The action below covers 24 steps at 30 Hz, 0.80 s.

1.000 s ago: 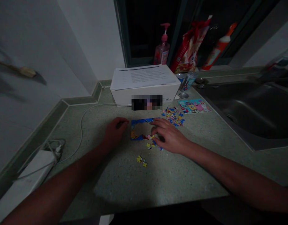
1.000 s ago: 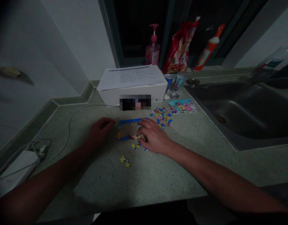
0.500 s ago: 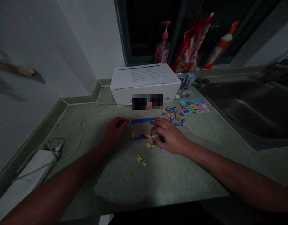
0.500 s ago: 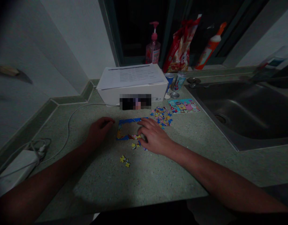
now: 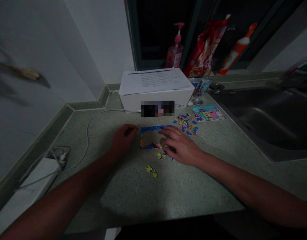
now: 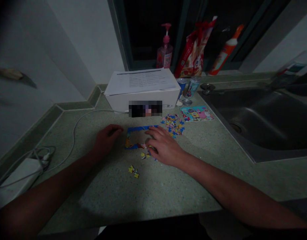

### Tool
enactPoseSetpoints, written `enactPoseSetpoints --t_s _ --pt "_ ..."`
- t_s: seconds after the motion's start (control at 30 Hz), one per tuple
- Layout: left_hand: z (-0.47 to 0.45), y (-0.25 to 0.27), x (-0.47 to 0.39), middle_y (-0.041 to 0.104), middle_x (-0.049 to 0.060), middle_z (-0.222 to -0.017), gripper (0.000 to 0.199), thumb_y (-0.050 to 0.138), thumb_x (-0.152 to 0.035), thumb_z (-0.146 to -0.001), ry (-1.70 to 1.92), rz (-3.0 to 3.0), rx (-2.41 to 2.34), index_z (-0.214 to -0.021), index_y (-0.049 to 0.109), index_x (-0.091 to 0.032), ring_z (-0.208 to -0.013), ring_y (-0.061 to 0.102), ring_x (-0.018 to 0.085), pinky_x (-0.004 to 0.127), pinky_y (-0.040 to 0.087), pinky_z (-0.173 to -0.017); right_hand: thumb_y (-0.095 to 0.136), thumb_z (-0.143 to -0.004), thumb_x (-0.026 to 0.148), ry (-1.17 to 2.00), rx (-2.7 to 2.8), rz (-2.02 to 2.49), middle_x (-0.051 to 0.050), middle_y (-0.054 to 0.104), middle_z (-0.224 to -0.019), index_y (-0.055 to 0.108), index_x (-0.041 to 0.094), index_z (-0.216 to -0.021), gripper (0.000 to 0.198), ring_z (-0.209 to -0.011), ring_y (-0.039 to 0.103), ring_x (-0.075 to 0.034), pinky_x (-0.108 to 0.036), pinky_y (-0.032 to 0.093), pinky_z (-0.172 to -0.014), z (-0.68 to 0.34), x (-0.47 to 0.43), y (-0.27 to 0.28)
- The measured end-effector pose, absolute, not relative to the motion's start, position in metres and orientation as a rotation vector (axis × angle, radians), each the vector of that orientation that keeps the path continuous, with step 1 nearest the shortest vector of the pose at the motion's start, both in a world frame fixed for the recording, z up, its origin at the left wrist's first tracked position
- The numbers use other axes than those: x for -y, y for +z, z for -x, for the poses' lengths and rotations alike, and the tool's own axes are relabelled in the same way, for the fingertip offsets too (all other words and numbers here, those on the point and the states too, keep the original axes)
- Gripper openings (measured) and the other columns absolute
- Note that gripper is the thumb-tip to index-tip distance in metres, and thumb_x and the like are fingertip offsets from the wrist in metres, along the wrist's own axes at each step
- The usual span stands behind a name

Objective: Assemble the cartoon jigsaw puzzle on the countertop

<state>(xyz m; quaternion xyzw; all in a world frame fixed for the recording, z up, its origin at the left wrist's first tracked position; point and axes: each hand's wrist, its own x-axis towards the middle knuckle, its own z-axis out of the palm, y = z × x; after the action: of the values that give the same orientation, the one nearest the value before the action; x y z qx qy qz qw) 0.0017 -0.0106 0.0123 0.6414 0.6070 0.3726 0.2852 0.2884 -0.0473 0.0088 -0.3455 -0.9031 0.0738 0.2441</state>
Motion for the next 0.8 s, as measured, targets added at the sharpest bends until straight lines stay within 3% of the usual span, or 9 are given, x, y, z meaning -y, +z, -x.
enactPoseSetpoints --t_s 0.23,0.8 --pt "-0.0015 0.0118 0.0103 0.080 0.006 -0.101 0.017 0.062 -0.036 -0.089 0.995 -1.712 -1.631 -0.092 0.074 -0.025 -0.099 0.073 0.027 0.046 0.056 -0.097 0.065 -0.097 0.020 0.194 2.485 0.913 -0.009 0.065 -0.143 0.072 0.029 -0.112 0.019 -0.147 0.050 -0.031 -0.062 0.042 -0.121 -0.2880 0.0470 0.0113" --pt "-0.0024 0.0125 0.0099 0.080 0.008 -0.100 0.016 0.062 -0.033 -0.088 0.995 -1.702 -1.621 -0.092 0.073 -0.023 -0.098 0.073 0.028 0.046 0.056 -0.096 0.061 -0.101 0.021 0.161 2.505 0.911 -0.011 0.068 -0.140 0.074 0.025 -0.107 0.015 -0.145 0.052 -0.032 -0.062 0.045 -0.120 -0.2871 0.0480 0.0146"
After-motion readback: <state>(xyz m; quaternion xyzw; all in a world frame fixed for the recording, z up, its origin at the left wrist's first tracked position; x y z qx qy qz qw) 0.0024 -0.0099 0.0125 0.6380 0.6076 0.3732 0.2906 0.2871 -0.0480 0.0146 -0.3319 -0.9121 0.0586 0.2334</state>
